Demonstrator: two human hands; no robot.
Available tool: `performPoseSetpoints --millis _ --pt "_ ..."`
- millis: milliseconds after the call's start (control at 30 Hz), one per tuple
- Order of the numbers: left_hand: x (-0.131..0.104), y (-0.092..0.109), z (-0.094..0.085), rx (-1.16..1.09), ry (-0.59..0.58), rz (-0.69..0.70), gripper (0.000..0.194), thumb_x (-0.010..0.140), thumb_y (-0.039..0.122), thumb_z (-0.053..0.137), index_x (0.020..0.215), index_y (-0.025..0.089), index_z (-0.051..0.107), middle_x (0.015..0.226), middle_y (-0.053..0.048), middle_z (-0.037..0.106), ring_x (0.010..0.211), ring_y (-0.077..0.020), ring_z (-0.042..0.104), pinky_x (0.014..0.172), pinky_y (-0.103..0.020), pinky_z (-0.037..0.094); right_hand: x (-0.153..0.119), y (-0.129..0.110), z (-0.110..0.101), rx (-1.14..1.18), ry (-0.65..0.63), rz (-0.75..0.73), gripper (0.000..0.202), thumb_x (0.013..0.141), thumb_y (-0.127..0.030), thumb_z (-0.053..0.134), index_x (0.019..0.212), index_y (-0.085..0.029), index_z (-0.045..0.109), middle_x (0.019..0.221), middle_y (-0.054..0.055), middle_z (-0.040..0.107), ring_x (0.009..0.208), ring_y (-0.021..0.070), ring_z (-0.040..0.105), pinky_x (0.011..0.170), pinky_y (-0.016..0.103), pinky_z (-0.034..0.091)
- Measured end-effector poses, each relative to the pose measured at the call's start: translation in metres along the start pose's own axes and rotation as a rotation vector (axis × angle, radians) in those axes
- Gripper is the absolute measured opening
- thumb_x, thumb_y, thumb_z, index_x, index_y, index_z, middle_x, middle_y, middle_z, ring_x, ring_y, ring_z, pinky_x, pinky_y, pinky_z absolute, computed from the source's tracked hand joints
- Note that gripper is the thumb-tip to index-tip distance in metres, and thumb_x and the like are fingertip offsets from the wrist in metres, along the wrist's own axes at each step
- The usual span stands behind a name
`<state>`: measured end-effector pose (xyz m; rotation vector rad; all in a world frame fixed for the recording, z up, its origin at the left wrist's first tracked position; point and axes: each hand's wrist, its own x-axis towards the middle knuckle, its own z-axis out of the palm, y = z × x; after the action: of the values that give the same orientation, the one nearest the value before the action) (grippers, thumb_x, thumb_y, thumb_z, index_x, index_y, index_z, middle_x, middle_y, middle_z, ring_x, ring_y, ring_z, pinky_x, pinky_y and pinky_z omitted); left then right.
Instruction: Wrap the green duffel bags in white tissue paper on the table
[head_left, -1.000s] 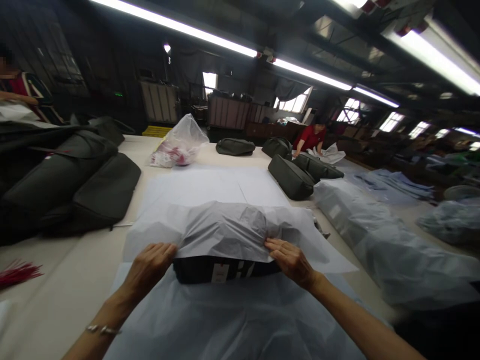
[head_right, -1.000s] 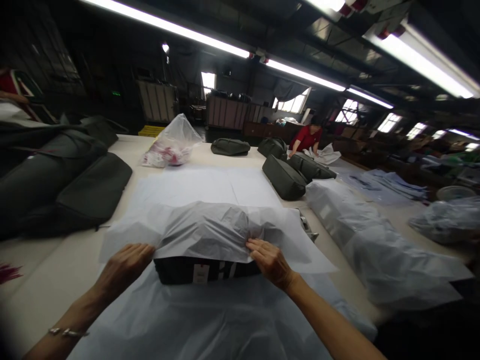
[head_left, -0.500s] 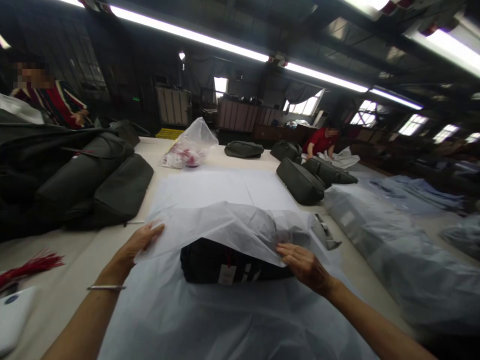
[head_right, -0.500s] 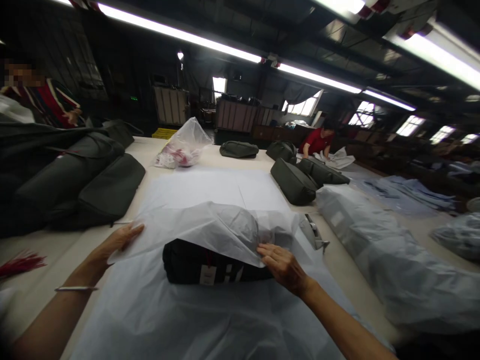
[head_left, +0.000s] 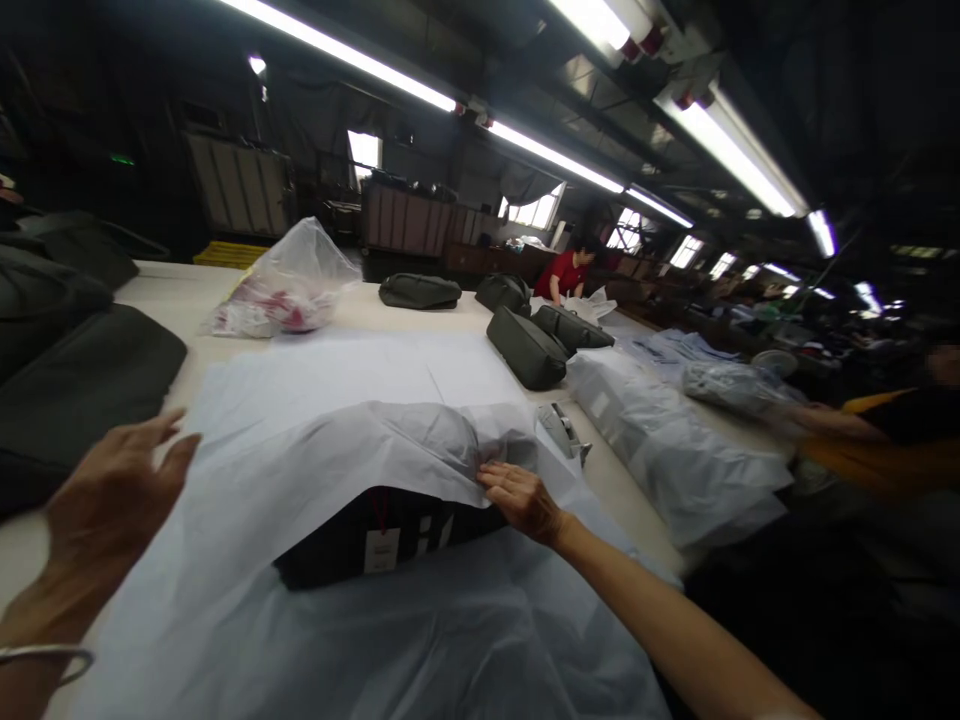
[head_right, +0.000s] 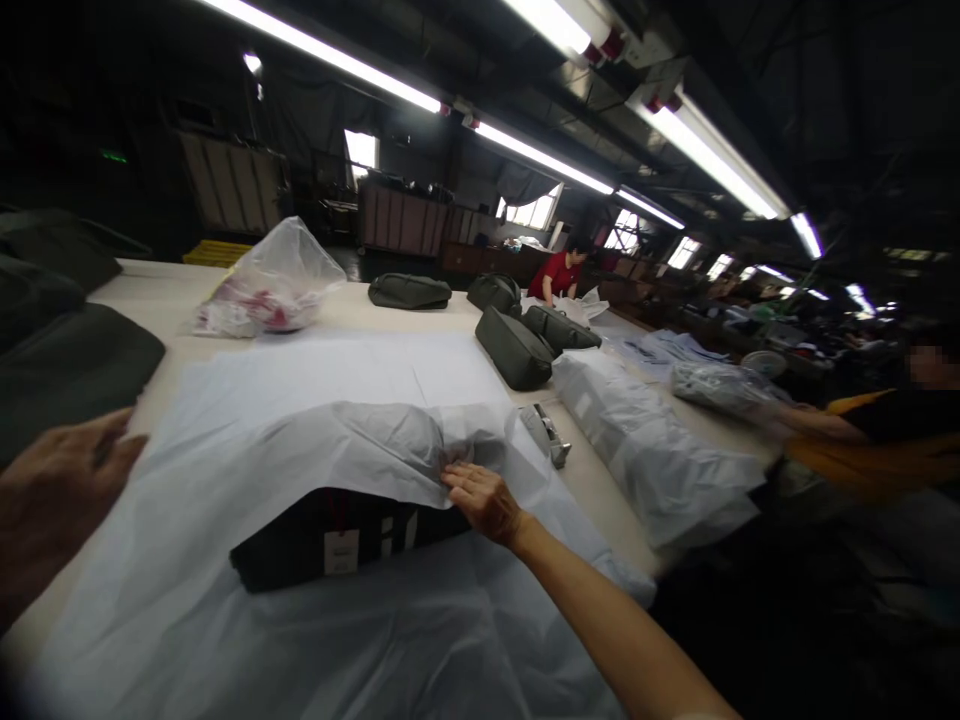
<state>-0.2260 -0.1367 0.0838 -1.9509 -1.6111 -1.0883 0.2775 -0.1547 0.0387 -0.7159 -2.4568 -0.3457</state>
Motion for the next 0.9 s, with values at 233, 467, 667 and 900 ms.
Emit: performPoseSetpoints --millis 233,467,667,900 --pt "0.124 0.188 0.072 -0.214 -0.360 0.736 0.057 0.095 0.056 0.042 0.147 0.033 0.036 0.159 -0.004 0.028 0.147 -0.0274 0.022 0.119 -0.050 0.013 -0.001 -0.005 0.000 -0.067 0.027 0.030 0.020 0.093 -0.011 0.047 0.089 -0.019 0.065 0.111 0.005 0.073 0.111 0.0173 0.065 0.101 0.036 0.051" --pt "0.059 0.222 0.141 -0.359 -0.613 1.117 0.075 0.088 0.066 0.046 0.152 0.037 0.018 0.159 -0.005 0.025 0.146 -0.0261 0.023 0.120 -0.047 0.007 -0.011 -0.012 0.016 -0.063 0.073 0.120 0.019 0.094 -0.013 0.047 0.087 -0.019 0.064 0.113 0.004 0.072 0.113 0.0157 0.063 0.108 0.034 0.044" --pt "0.040 0.216 0.152 -0.350 -0.632 1.111 0.079 0.087 0.069 0.046 0.153 0.036 0.016 0.160 -0.005 0.022 0.147 -0.0283 0.021 0.120 -0.050 0.006 -0.017 -0.029 -0.008 0.016 0.138 0.211 0.034 0.093 -0.038 0.053 0.121 -0.019 0.058 0.129 0.009 0.064 0.130 0.0215 0.051 0.116 0.043 0.035" --pt "0.041 0.217 0.152 -0.279 -0.665 1.130 0.077 0.089 0.067 0.043 0.153 0.035 0.014 0.161 -0.005 0.018 0.148 -0.0272 0.018 0.121 -0.051 0.000 -0.042 -0.007 0.006 -0.148 0.049 0.468 0.069 0.086 -0.048 0.064 0.146 -0.021 0.041 0.152 0.014 0.039 0.142 0.0379 0.029 0.113 0.066 0.028"
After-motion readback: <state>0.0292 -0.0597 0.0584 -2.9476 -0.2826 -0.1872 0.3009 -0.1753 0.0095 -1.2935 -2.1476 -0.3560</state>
